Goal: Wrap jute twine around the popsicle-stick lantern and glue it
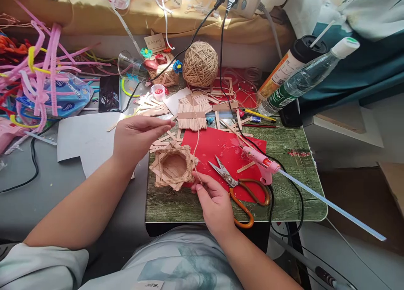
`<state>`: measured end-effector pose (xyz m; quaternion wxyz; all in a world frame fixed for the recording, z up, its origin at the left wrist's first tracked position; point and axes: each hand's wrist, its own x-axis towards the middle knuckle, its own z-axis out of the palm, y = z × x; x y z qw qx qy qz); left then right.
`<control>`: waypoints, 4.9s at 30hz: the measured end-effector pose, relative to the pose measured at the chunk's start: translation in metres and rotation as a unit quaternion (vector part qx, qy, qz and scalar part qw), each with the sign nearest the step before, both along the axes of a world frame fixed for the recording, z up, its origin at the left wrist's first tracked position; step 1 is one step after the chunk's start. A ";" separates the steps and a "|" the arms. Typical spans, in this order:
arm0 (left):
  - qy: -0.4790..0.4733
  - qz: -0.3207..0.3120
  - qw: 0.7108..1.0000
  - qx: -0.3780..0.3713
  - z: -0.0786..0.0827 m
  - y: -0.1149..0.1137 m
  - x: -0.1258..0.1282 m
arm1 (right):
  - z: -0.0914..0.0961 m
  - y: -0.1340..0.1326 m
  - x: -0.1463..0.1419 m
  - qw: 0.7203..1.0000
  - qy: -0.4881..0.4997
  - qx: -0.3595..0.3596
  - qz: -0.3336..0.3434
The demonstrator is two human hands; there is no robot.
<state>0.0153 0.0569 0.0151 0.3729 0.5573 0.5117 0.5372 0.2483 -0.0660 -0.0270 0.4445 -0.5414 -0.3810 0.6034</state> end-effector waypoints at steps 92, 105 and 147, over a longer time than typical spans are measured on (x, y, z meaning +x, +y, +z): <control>0.297 -0.276 0.910 -0.091 -0.004 -0.001 0.002 | 0.013 0.068 -0.006 0.978 -0.160 0.091 0.094; 0.288 -0.274 0.913 -0.096 -0.005 -0.002 0.003 | 0.016 0.073 -0.012 0.985 -0.116 0.063 0.111; 0.286 -0.275 0.910 -0.123 -0.001 0.000 0.005 | 0.027 0.084 -0.012 0.998 0.012 0.064 0.024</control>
